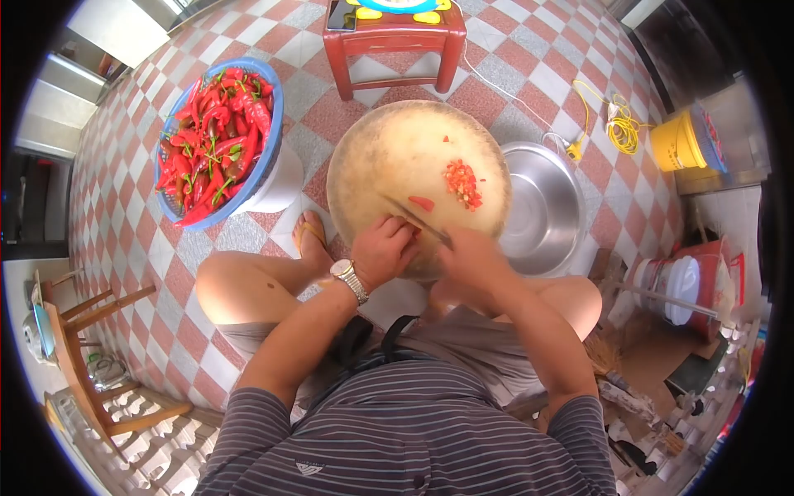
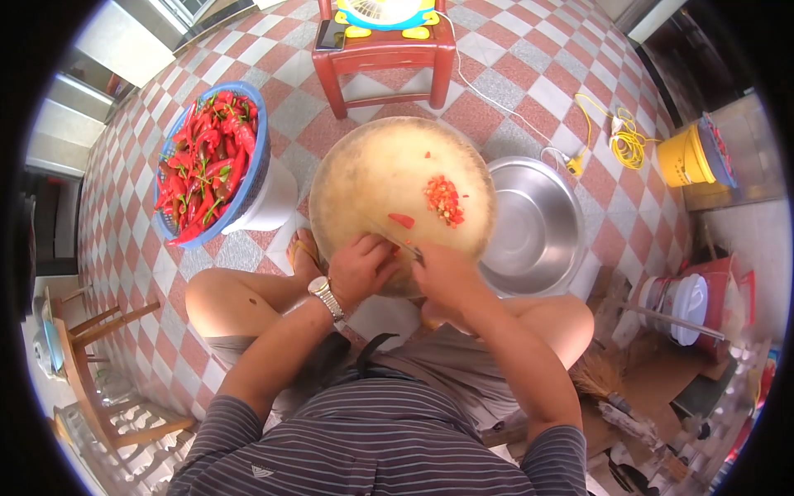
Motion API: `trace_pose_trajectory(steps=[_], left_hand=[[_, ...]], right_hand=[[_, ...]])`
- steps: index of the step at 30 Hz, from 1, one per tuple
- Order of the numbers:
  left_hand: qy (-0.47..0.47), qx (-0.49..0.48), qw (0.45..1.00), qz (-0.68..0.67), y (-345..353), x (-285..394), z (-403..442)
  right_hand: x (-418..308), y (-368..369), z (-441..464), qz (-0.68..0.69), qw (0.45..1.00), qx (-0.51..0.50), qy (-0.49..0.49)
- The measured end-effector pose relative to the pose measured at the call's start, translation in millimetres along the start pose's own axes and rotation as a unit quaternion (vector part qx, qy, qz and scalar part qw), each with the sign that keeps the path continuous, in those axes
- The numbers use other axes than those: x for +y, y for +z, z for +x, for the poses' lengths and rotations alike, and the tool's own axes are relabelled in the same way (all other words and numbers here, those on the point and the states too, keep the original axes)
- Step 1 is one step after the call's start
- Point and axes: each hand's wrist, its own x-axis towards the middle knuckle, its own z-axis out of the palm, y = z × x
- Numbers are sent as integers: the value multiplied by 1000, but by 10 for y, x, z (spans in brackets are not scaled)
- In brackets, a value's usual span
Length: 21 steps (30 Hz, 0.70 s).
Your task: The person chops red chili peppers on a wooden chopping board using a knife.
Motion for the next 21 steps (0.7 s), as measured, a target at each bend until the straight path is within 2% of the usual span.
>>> trace_pose_trajectory(steps=[3,6,9,12,15,21], left_hand=[[-56,-1,998,36,50,-138,30],[-96,30,992,77,-1,-378,149],[-76,83,989,92,-61,-497,258],[52,90,991,82,-36,-405,371],[6,16,999,32,107,-171,360],[15,-25,999,23,239,-220,367]], right_hand=[[-59,-250,-196,81,988,27,128],[87,-304,-279,81,985,47,143],[203,-227,-295,61,986,66,144],[238,-132,-270,43,985,57,156],[268,9,-268,13,991,40,131],[143,-83,-337,38,990,27,136]])
